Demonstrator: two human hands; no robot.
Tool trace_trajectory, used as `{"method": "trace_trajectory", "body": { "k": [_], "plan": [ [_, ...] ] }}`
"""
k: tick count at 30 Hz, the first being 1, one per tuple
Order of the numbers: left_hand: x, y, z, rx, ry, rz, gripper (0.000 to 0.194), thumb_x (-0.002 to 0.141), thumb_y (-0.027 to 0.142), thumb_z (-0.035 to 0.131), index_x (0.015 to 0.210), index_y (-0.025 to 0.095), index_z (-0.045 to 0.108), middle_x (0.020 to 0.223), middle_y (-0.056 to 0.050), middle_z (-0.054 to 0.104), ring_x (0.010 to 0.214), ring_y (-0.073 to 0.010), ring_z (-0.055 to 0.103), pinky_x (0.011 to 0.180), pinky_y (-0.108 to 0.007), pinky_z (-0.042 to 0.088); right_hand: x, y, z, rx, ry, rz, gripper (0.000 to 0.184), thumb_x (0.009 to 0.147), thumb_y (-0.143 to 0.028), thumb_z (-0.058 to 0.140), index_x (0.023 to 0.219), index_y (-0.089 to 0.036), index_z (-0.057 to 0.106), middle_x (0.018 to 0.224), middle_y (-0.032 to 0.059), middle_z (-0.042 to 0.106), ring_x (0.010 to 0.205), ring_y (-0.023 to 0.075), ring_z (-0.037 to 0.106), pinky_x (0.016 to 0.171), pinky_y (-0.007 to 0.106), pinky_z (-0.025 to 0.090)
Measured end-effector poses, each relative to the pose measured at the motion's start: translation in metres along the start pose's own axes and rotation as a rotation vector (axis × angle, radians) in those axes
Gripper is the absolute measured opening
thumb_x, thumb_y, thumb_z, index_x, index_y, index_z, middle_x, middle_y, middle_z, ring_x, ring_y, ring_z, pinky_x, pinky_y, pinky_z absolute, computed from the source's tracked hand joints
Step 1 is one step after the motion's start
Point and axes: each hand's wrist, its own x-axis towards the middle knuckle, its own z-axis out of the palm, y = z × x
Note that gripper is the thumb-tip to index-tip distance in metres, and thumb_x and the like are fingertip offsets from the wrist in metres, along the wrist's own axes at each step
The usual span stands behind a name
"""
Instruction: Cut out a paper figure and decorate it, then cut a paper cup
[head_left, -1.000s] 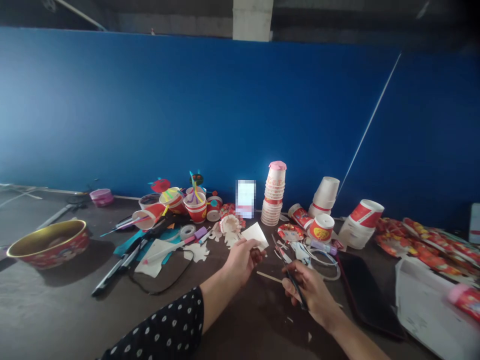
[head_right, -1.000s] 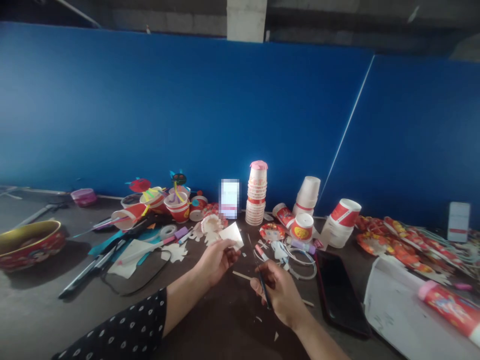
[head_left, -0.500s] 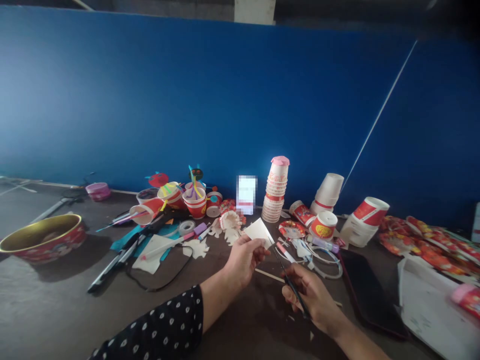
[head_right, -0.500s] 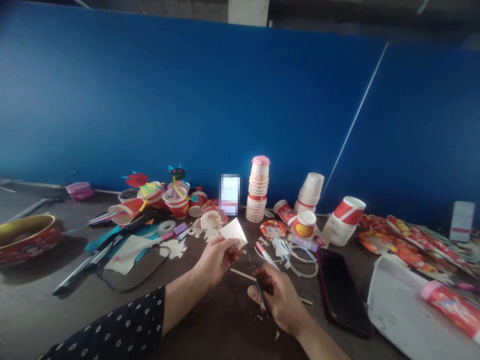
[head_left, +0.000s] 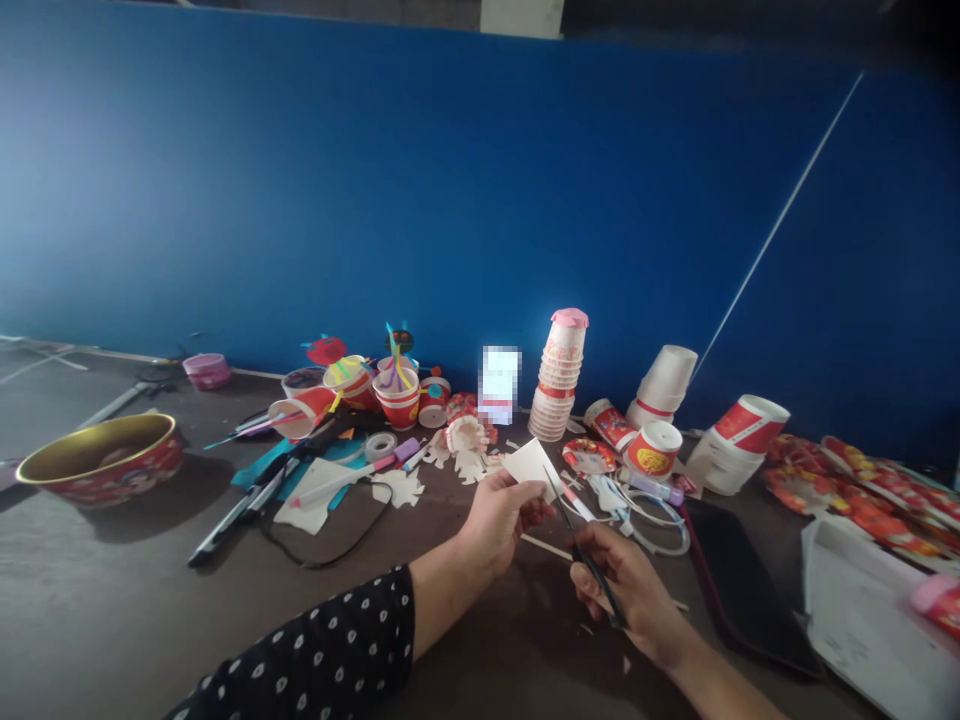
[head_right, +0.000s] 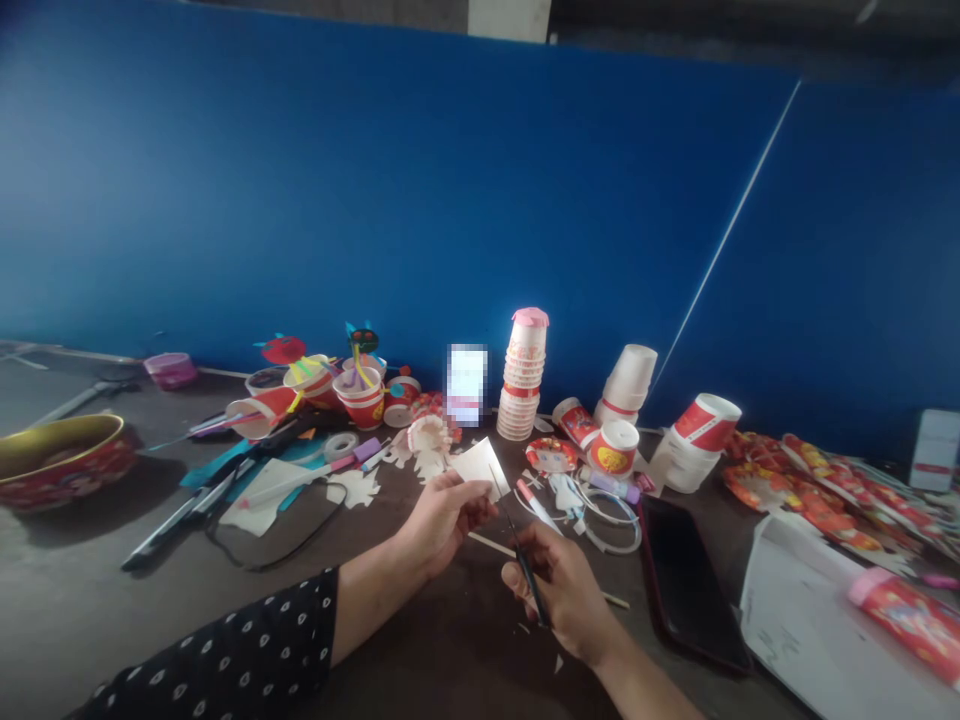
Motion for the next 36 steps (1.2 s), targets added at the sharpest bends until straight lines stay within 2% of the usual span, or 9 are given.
{"method": "trace_trajectory", "body": {
  "k": [7, 18, 24, 36],
  "plan": [
    [0.000, -0.002, -0.001, 0.006, -0.035, -0.004, 0.013, 0.052, 0.017, 0.067, 0.057, 0.012, 0.056, 0.046, 0.002, 0.054, 0.044, -0.0105, 0.053, 0.049, -0.023, 0.035, 0.000, -0.001, 0.000, 0.014, -0.015, -0.005, 0.039, 0.066, -0.053, 0.067, 0.079, -0.019, 0.051, 0.052, -0.0072, 0.049, 0.037, 0.0050, 0.036, 0.037, 0.018, 0.028],
    [-0.002, -0.003, 0.001, -0.007, -0.021, -0.011, 0.014, 0.052, 0.017, 0.067, 0.056, 0.012, 0.055, 0.046, 0.001, 0.056, 0.044, -0.0104, 0.054, 0.047, -0.021, 0.036, 0.002, 0.005, -0.002, 0.051, -0.022, -0.001, 0.043, 0.066, -0.055, 0.066, 0.083, -0.018, 0.050, 0.051, -0.0077, 0.047, 0.038, 0.0044, 0.036, 0.036, 0.016, 0.029],
    [-0.001, -0.002, 0.001, -0.021, -0.034, -0.004, 0.016, 0.051, 0.017, 0.068, 0.055, 0.012, 0.054, 0.047, 0.001, 0.056, 0.043, -0.0104, 0.054, 0.048, -0.022, 0.037, 0.001, 0.009, -0.003, -0.001, -0.030, -0.028, 0.036, 0.071, -0.049, 0.065, 0.084, -0.018, 0.051, 0.051, -0.0078, 0.046, 0.038, 0.0041, 0.035, 0.036, 0.016, 0.026],
    [-0.004, -0.004, 0.002, -0.036, -0.002, -0.029, 0.018, 0.052, 0.018, 0.069, 0.057, 0.013, 0.052, 0.046, 0.000, 0.057, 0.045, -0.0112, 0.056, 0.049, -0.021, 0.038, 0.000, 0.004, 0.000, 0.007, 0.001, -0.036, 0.037, 0.070, -0.051, 0.064, 0.080, -0.019, 0.049, 0.049, -0.0085, 0.045, 0.036, 0.0042, 0.034, 0.036, 0.018, 0.024]
  ]
}}
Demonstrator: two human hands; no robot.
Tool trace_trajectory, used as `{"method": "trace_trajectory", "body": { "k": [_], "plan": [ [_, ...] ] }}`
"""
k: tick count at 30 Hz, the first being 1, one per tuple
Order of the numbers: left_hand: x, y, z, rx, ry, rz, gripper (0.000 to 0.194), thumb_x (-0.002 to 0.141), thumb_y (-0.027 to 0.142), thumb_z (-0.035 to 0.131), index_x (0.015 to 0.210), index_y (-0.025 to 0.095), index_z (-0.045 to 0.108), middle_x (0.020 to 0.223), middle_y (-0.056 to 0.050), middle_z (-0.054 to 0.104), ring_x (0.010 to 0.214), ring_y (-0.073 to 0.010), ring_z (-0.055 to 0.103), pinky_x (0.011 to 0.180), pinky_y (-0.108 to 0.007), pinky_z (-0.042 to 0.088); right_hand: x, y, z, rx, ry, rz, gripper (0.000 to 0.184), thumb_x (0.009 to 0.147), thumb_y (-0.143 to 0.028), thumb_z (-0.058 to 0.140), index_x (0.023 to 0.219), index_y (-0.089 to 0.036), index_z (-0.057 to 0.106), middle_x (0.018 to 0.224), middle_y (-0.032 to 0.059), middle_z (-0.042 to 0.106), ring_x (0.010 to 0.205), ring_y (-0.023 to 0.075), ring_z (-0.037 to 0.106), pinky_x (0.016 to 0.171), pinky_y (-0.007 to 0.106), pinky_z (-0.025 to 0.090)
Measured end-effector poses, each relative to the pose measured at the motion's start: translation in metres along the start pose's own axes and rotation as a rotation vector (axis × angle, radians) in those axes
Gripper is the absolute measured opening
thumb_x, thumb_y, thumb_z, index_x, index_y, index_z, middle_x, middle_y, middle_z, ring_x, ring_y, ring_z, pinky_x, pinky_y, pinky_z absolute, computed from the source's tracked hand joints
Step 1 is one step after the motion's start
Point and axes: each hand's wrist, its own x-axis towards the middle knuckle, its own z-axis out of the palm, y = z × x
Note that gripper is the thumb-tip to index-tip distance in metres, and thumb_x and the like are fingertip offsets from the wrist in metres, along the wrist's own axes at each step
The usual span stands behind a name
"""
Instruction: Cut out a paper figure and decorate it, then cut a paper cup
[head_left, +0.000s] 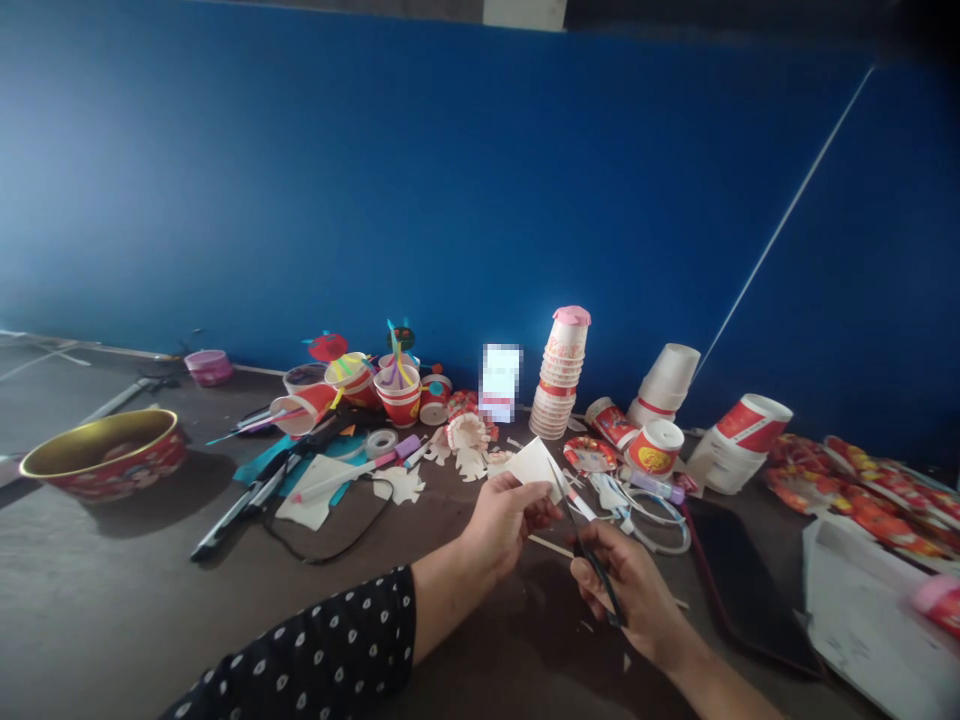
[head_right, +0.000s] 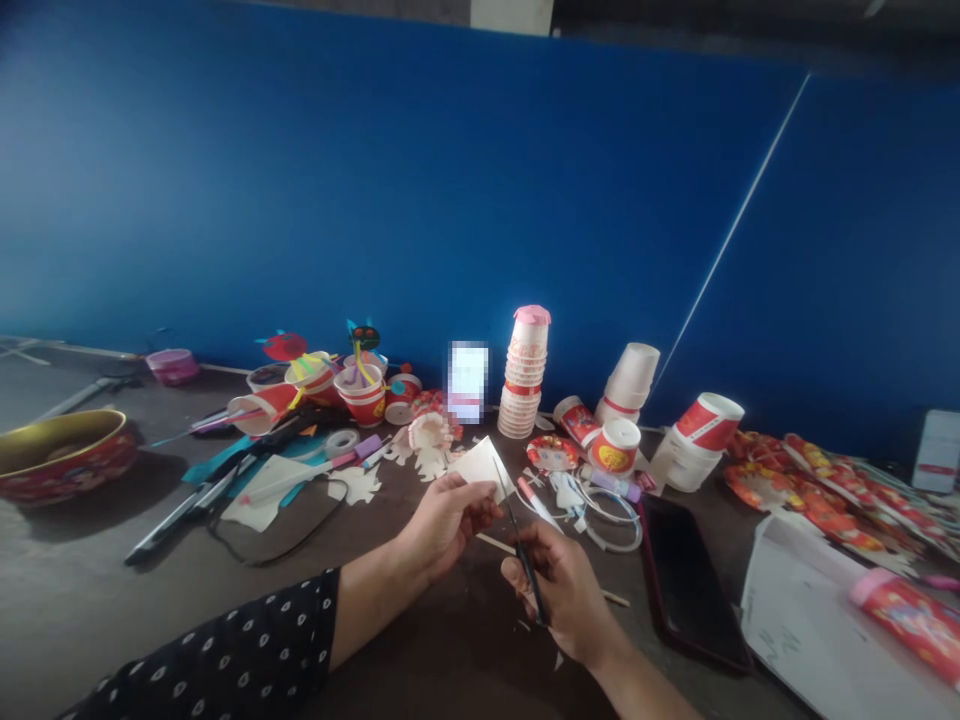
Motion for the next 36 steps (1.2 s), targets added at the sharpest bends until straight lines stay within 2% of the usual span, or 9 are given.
{"method": "trace_trajectory", "body": {
  "k": [8, 20, 30, 36],
  "plan": [
    [-0.003, 0.001, 0.002, -0.013, 0.014, -0.019, 0.014, 0.055, 0.017, 0.067, 0.056, 0.012, 0.054, 0.045, -0.001, 0.057, 0.043, -0.0093, 0.053, 0.047, -0.019, 0.037, 0.000, 0.001, 0.001, 0.033, 0.012, 0.009, 0.039, 0.070, -0.052, 0.065, 0.083, -0.019, 0.051, 0.048, -0.0085, 0.045, 0.035, 0.0039, 0.034, 0.035, 0.017, 0.025],
    [-0.007, 0.004, 0.004, -0.044, 0.003, -0.032, 0.013, 0.055, 0.016, 0.068, 0.058, 0.011, 0.057, 0.050, -0.001, 0.059, 0.045, -0.0081, 0.054, 0.046, -0.017, 0.038, -0.001, -0.007, 0.007, 0.061, 0.054, 0.038, 0.043, 0.063, -0.057, 0.066, 0.078, -0.020, 0.050, 0.046, -0.0097, 0.043, 0.034, 0.0039, 0.033, 0.034, 0.016, 0.024],
    [-0.010, 0.004, 0.007, -0.074, 0.038, -0.077, 0.013, 0.058, 0.015, 0.069, 0.060, 0.010, 0.057, 0.049, -0.001, 0.057, 0.045, -0.0075, 0.053, 0.047, -0.017, 0.039, -0.003, -0.013, 0.008, -0.056, 0.065, -0.006, 0.042, 0.066, -0.059, 0.062, 0.077, -0.020, 0.050, 0.047, -0.0081, 0.044, 0.035, 0.0067, 0.037, 0.036, 0.019, 0.029],
    [-0.012, 0.003, 0.008, -0.115, 0.046, -0.107, 0.008, 0.062, 0.012, 0.065, 0.063, 0.009, 0.057, 0.050, 0.001, 0.055, 0.046, -0.0071, 0.053, 0.047, -0.017, 0.041, -0.003, -0.007, 0.007, -0.055, 0.065, -0.022, 0.039, 0.069, -0.056, 0.062, 0.080, -0.020, 0.051, 0.048, -0.0075, 0.044, 0.036, 0.0073, 0.038, 0.037, 0.019, 0.030]
  ]
}}
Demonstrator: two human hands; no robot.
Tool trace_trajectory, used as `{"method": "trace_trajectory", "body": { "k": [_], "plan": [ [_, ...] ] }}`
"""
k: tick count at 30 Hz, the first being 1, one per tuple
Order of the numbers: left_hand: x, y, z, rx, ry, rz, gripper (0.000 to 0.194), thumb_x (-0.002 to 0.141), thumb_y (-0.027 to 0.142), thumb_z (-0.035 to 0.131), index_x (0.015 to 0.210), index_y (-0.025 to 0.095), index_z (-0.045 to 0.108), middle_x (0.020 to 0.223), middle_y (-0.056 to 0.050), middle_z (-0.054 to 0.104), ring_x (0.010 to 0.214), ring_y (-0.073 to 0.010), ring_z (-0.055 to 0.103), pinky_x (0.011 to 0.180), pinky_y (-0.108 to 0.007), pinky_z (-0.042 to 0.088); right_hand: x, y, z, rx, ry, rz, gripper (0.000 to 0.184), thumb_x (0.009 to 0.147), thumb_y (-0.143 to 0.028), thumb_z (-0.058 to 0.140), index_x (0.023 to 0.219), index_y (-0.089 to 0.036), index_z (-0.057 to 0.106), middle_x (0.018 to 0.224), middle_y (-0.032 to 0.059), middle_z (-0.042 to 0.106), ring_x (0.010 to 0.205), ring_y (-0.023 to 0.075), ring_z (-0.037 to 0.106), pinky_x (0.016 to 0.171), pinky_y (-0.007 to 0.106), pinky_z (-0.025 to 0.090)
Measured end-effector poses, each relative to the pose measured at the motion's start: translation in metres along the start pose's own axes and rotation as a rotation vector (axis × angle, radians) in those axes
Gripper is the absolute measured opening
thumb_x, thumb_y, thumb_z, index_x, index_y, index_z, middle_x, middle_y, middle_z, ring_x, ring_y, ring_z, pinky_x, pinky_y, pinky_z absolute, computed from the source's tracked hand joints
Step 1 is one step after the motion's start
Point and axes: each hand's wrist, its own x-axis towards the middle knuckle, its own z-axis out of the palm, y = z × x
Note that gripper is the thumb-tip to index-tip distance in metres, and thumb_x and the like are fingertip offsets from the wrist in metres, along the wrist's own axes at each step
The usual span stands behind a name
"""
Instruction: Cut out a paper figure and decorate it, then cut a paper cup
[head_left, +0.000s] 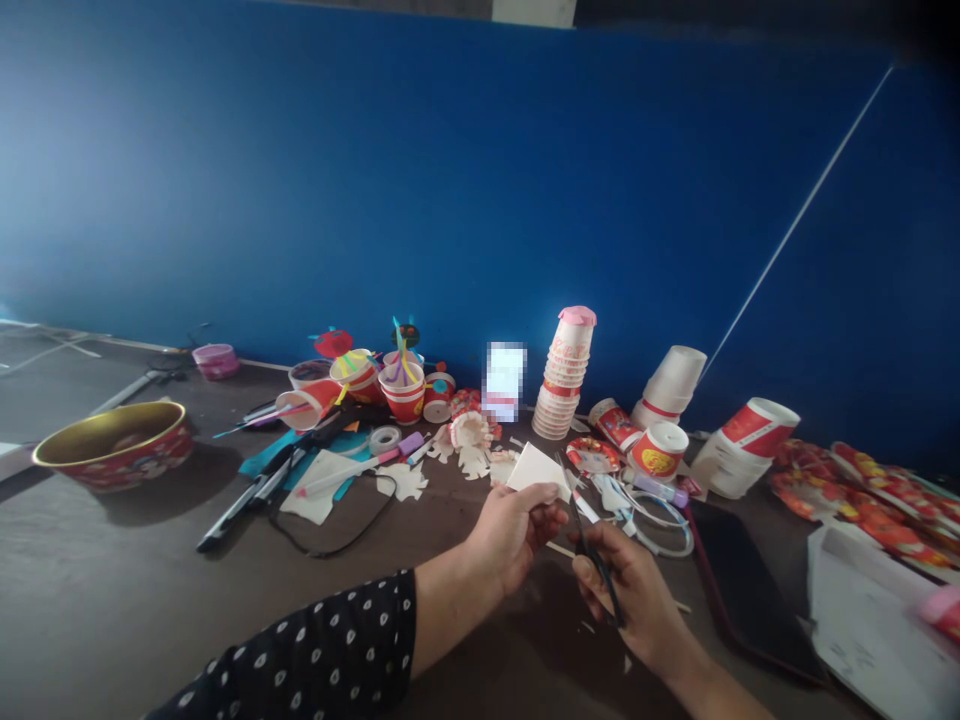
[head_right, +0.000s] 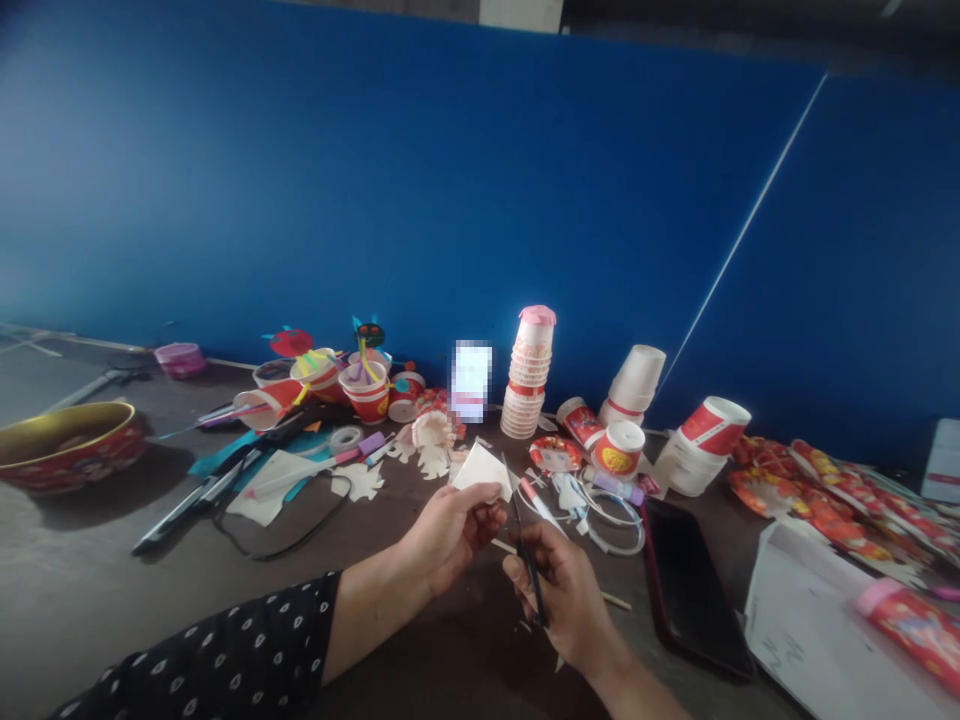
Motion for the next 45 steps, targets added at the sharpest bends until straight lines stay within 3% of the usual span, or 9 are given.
{"method": "trace_trajectory", "body": {
  "k": [10, 24, 31, 45],
  "plan": [
    [0.000, -0.003, 0.000, -0.066, -0.033, 0.002, 0.006, 0.067, 0.008, 0.060, 0.063, 0.010, 0.056, 0.052, 0.000, 0.054, 0.046, -0.0075, 0.053, 0.046, -0.017, 0.043, -0.001, 0.002, 0.003, -0.003, 0.024, -0.001, 0.037, 0.072, -0.055, 0.061, 0.080, -0.020, 0.050, 0.049, -0.0077, 0.042, 0.038, 0.0074, 0.037, 0.038, 0.019, 0.029],
    [0.001, 0.001, 0.001, -0.003, 0.015, 0.058, 0.012, 0.055, 0.011, 0.067, 0.054, 0.011, 0.055, 0.044, 0.001, 0.052, 0.042, -0.0060, 0.046, 0.046, -0.018, 0.037, 0.000, 0.005, -0.001, -0.019, 0.029, -0.010, 0.036, 0.072, -0.052, 0.062, 0.082, -0.019, 0.051, 0.051, -0.0078, 0.041, 0.039, 0.0066, 0.035, 0.038, 0.019, 0.027],
    [0.004, 0.004, 0.000, 0.068, -0.018, 0.161, 0.016, 0.052, 0.013, 0.068, 0.048, 0.012, 0.052, 0.041, 0.002, 0.049, 0.041, -0.0054, 0.043, 0.043, -0.017, 0.031, -0.002, -0.002, 0.000, -0.014, 0.041, 0.036, 0.040, 0.069, -0.056, 0.063, 0.082, -0.019, 0.053, 0.051, -0.0075, 0.041, 0.039, 0.0065, 0.033, 0.038, 0.019, 0.026],
    [0.011, 0.005, -0.003, 0.101, -0.047, 0.185, 0.016, 0.052, 0.013, 0.065, 0.047, 0.013, 0.050, 0.039, 0.002, 0.047, 0.039, -0.0054, 0.040, 0.043, -0.020, 0.026, -0.002, -0.004, -0.001, -0.021, 0.032, 0.025, 0.039, 0.069, -0.054, 0.063, 0.081, -0.018, 0.055, 0.051, -0.0074, 0.040, 0.041, 0.0066, 0.032, 0.039, 0.019, 0.025]
  ]
}}
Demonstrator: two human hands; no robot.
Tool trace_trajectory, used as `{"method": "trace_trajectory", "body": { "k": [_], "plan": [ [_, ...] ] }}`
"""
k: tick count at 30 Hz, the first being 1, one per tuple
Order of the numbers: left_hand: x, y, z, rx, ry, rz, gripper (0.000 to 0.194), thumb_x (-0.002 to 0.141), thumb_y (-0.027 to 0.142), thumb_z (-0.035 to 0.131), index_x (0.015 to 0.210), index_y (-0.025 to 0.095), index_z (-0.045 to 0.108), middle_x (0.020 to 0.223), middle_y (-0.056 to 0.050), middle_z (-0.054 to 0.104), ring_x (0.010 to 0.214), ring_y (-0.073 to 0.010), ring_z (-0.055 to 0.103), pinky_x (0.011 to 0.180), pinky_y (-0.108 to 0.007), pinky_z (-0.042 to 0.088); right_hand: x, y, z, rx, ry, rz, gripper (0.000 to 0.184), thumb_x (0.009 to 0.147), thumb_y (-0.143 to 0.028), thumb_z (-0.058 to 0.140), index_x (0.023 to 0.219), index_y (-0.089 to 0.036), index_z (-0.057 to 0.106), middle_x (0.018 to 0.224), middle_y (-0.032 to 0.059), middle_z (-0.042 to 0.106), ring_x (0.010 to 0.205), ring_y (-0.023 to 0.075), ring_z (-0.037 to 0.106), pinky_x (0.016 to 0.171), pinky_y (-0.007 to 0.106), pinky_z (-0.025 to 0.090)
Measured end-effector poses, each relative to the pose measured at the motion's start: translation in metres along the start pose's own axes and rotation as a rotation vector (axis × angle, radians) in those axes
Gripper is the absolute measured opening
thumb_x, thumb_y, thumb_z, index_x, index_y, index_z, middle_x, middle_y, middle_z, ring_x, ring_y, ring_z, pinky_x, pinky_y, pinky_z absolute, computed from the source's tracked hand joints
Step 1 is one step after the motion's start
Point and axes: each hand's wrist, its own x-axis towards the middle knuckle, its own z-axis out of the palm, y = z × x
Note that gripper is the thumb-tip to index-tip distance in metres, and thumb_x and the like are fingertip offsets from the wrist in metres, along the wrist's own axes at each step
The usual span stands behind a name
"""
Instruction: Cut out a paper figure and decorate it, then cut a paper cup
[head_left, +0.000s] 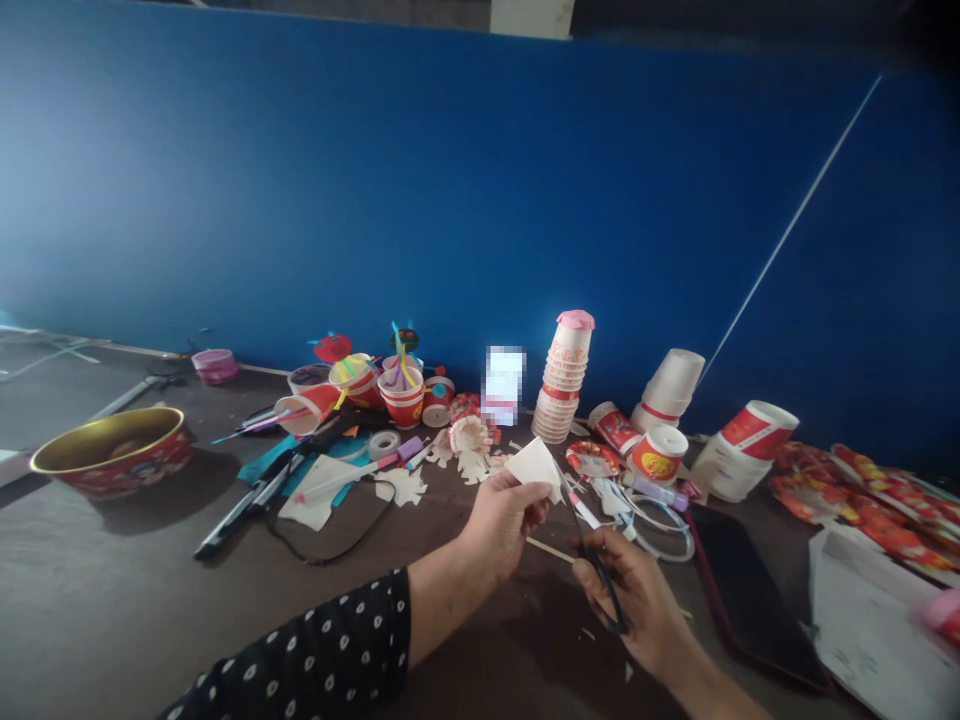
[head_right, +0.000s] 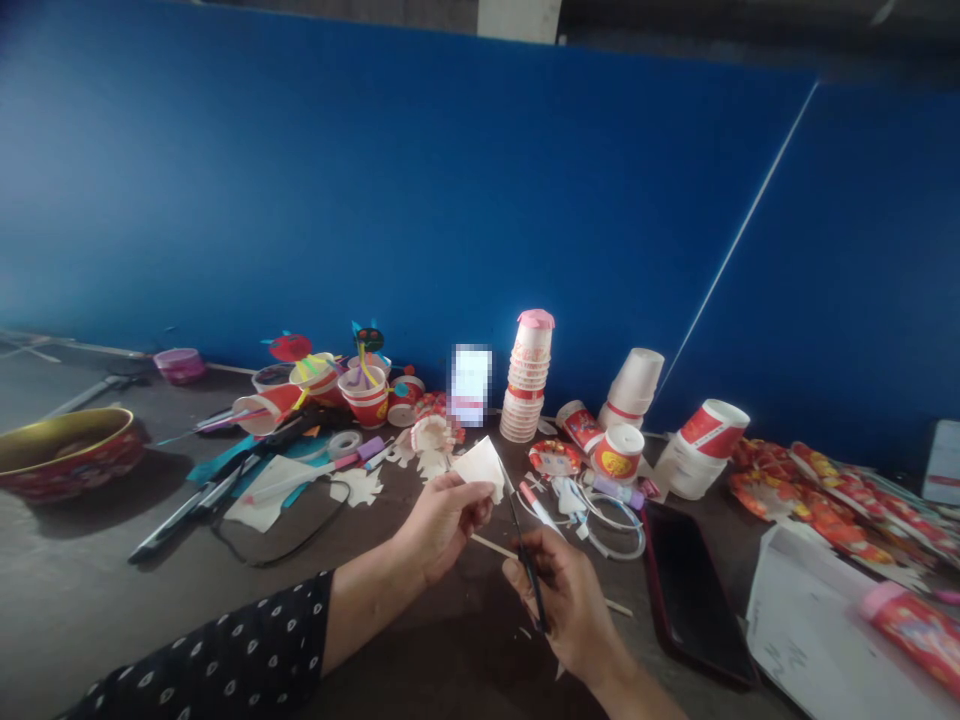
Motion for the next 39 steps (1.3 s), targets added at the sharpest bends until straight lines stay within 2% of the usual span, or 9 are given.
{"method": "trace_trajectory", "body": {
  "k": [20, 39],
  "plan": [
    [0.0015, 0.0052, -0.0003, 0.025, -0.031, 0.006, 0.015, 0.050, 0.014, 0.065, 0.050, 0.013, 0.050, 0.039, 0.004, 0.045, 0.037, -0.0043, 0.037, 0.041, -0.020, 0.022, -0.0010, 0.0007, -0.0008, 0.022, -0.027, 0.004, 0.040, 0.071, -0.053, 0.063, 0.083, -0.016, 0.055, 0.051, -0.0080, 0.038, 0.041, 0.0049, 0.030, 0.038, 0.018, 0.021],
    [0.0009, 0.0029, -0.0001, 0.011, -0.018, -0.001, 0.018, 0.050, 0.014, 0.065, 0.047, 0.014, 0.048, 0.038, 0.004, 0.045, 0.037, -0.0043, 0.037, 0.041, -0.019, 0.023, -0.0014, -0.0008, 0.0015, -0.055, -0.038, -0.049, 0.039, 0.076, -0.053, 0.057, 0.083, -0.015, 0.053, 0.053, -0.0071, 0.038, 0.043, 0.0058, 0.033, 0.039, 0.019, 0.026]
  ]
}}
